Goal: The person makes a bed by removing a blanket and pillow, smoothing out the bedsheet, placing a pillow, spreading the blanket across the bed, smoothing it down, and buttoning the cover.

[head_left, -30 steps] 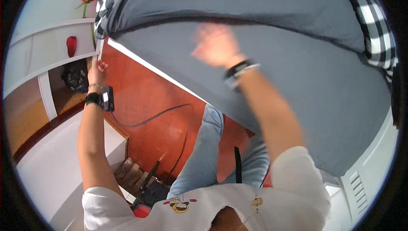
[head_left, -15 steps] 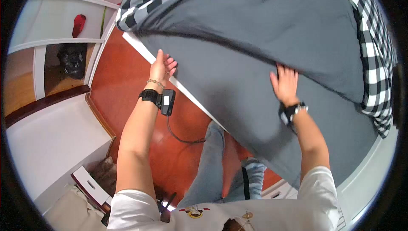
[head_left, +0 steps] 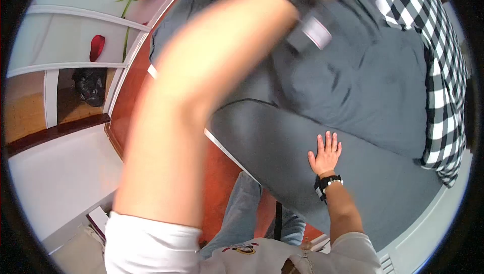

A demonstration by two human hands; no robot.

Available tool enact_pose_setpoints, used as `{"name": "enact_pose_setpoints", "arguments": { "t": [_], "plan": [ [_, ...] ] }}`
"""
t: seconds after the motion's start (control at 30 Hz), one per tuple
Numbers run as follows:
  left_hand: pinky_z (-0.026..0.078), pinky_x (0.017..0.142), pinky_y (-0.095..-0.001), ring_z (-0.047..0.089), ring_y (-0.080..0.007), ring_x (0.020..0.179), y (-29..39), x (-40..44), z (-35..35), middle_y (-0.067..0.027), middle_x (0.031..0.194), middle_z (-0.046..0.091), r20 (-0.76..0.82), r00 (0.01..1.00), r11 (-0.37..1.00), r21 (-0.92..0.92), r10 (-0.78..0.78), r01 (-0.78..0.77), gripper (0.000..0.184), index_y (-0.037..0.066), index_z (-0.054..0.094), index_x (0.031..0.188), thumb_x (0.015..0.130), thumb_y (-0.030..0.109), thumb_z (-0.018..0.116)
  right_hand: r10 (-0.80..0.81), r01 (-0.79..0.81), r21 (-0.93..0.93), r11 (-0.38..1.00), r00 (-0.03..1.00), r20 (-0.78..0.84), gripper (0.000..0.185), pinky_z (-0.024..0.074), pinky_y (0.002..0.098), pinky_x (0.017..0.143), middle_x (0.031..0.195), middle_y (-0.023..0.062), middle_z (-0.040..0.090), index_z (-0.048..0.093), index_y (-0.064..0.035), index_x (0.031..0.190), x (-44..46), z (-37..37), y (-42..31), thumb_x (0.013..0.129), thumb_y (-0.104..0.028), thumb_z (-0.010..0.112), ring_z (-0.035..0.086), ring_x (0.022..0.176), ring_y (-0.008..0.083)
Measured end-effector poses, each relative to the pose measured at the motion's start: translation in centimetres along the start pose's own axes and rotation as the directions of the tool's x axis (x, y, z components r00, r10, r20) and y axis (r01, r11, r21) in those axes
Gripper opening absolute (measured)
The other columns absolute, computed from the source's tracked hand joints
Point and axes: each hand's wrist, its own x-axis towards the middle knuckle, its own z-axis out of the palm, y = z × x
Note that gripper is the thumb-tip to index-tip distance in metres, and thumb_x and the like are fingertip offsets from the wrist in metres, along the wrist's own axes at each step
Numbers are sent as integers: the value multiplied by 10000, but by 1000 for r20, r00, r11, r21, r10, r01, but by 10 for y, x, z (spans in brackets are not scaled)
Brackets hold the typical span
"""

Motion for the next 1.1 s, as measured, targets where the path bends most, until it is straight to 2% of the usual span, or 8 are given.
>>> {"name": "enact_pose_setpoints", "arguments": {
  "t": [0.07, 0.23, 0.47, 0.6, 0.73, 0.77, 0.97, 1.1],
  "plan": [
    [508, 681, -449, 612, -390, 775, 110, 2, 36, -229, 815, 608, -295, 798, 351, -930, -526, -112, 439, 20, 512, 1080, 685, 185, 610, -1, 1, 6, 1000, 999, -54, 617, 183, 568, 1030, 1444, 109, 296, 486, -160, 1275, 1, 2, 2, 731, -428, 598, 195, 1355, 339],
    [430, 892, -397, 536, -322, 1021, 195, -98, 81, -155, 1098, 545, -143, 969, -108, -980, -201, -167, 524, 55, 538, 1177, 703, 237, 670, -7, 7, -36, 999, 1000, -2, 618, 186, 579, 1025, 1235, 166, 454, 524, -74, 1151, 2, 8, 4, 691, -482, 588, 338, 1216, 399],
    [373, 973, -428, 482, -319, 1148, 82, -160, 141, -153, 1217, 524, 100, 632, 13, -985, -769, 171, 395, 53, 559, 1137, 801, 256, 600, -43, 37, -88, 995, 997, -71, 648, 127, 564, 1054, 1360, 154, 378, 433, -109, 1310, 4, 6, -2, 774, -465, 509, 253, 1304, 370],
    [160, 1092, -517, 210, -330, 1360, 20, -265, 219, -133, 1456, 276, 229, 850, 785, -328, -474, 526, 632, 216, 360, 1376, 838, 525, 477, -44, 39, -104, 994, 998, -40, 642, 111, 550, 1063, 1469, 141, 251, 383, -130, 1359, 0, 7, 3, 823, -478, 441, 145, 1371, 365],
    [510, 731, -424, 614, -254, 898, -91, -576, 256, -134, 1048, 628, 796, -416, -680, 8, -440, 734, 411, 77, 551, 1208, 918, 316, 384, -36, 31, -81, 996, 997, -66, 647, 117, 547, 1060, 1466, 139, 255, 354, -136, 1373, 6, 4, 1, 825, -467, 452, 164, 1368, 355],
    [478, 810, -430, 588, -298, 996, -97, -630, 224, -173, 1110, 600, 657, -473, -409, 263, -588, 874, 473, 39, 555, 1195, 896, 381, 421, -41, 35, -77, 996, 996, -82, 645, 118, 548, 1060, 1467, 137, 255, 362, -139, 1368, 8, 4, 0, 821, -464, 461, 162, 1369, 354],
    [340, 1009, -443, 468, -383, 1188, -78, -677, 191, -245, 1233, 516, 585, -398, -175, 400, -707, 900, 682, -5, 497, 1241, 837, 543, 456, -42, 37, -44, 998, 992, -116, 641, 119, 534, 1065, 1477, 100, 252, 387, -156, 1356, 4, 2, -2, 801, -455, 502, 153, 1379, 317],
    [384, 967, -446, 517, -348, 1114, -8, -436, 169, -203, 1198, 544, 410, 222, 146, -209, -885, 967, 514, 2, 505, 1206, 836, 358, 530, -21, 14, -65, 998, 995, -99, 635, 133, 506, 1075, 1481, 97, 245, 372, -165, 1370, 5, -6, -6, 811, -439, 494, 152, 1383, 299]
  ]
}}
